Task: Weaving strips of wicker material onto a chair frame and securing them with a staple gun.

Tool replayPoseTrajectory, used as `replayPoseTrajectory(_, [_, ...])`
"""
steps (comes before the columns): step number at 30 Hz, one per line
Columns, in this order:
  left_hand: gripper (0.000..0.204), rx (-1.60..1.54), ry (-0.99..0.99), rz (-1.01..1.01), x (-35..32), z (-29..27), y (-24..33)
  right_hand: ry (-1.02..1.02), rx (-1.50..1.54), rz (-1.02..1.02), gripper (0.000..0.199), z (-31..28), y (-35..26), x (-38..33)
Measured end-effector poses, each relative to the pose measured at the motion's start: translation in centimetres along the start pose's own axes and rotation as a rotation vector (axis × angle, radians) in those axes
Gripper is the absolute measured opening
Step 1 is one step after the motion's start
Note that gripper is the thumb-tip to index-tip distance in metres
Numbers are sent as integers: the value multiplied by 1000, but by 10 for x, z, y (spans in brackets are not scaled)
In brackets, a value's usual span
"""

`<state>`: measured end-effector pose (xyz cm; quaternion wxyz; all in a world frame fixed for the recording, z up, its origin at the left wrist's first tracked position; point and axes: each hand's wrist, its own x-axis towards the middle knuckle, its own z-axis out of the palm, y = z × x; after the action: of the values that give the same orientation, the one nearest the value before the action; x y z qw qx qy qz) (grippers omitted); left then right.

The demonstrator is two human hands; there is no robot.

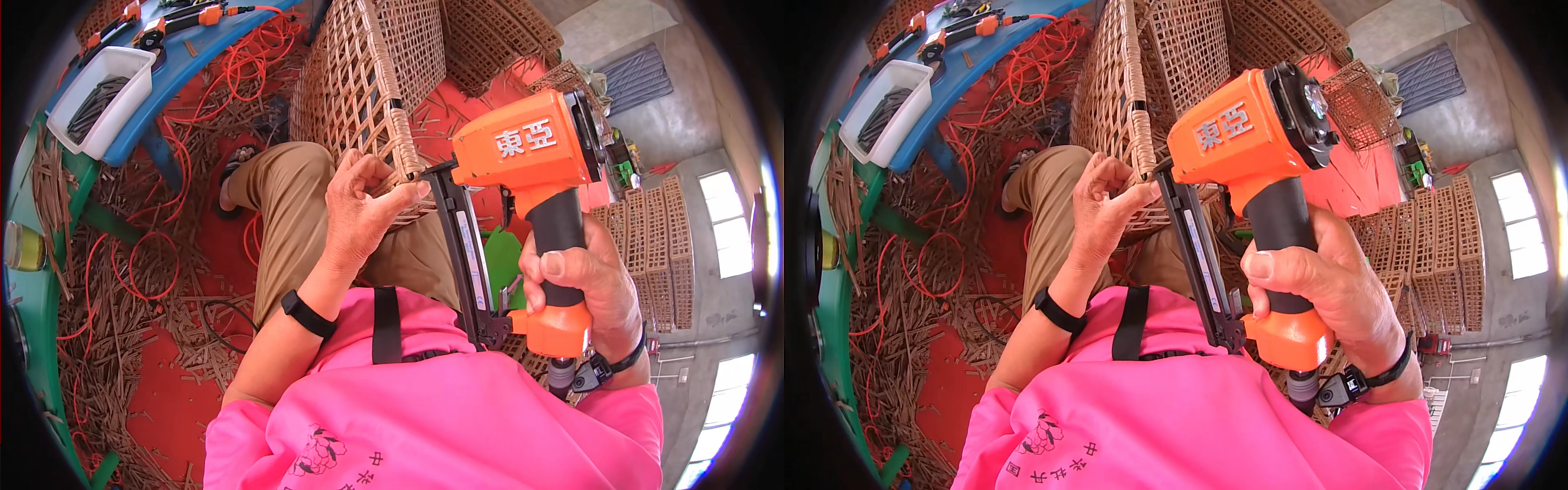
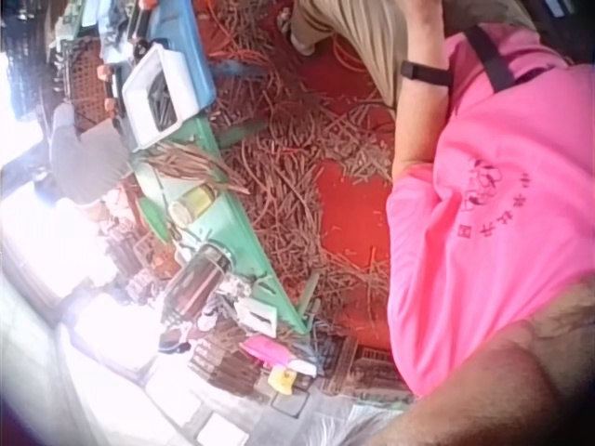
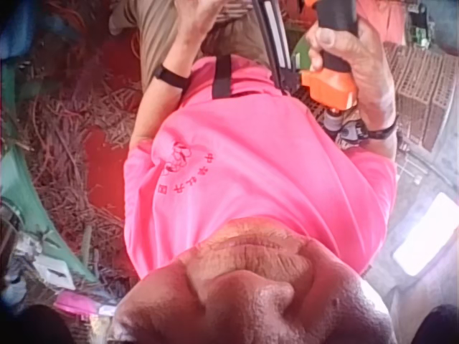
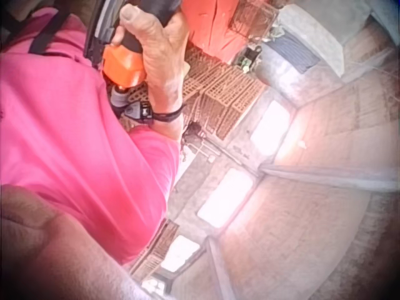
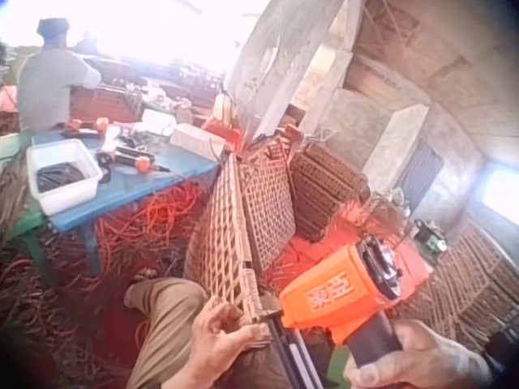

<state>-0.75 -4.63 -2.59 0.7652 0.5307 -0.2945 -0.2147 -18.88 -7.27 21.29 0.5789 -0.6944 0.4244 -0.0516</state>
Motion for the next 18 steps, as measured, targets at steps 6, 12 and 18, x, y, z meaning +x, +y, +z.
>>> replayPoseTrajectory(6, [38, 35, -3, 12, 0, -1, 2, -33, 26, 59, 37, -9, -9, 8])
replayPoseTrajectory(12, [39, 35, -12, 15, 1, -3, 0, -45, -30, 87, 33, -9, -20, 13])
replayPoseTrajectory(18, [38, 54, -7, 51, 3, -3, -1, -31, -132, 67, 33, 3, -19, 9])
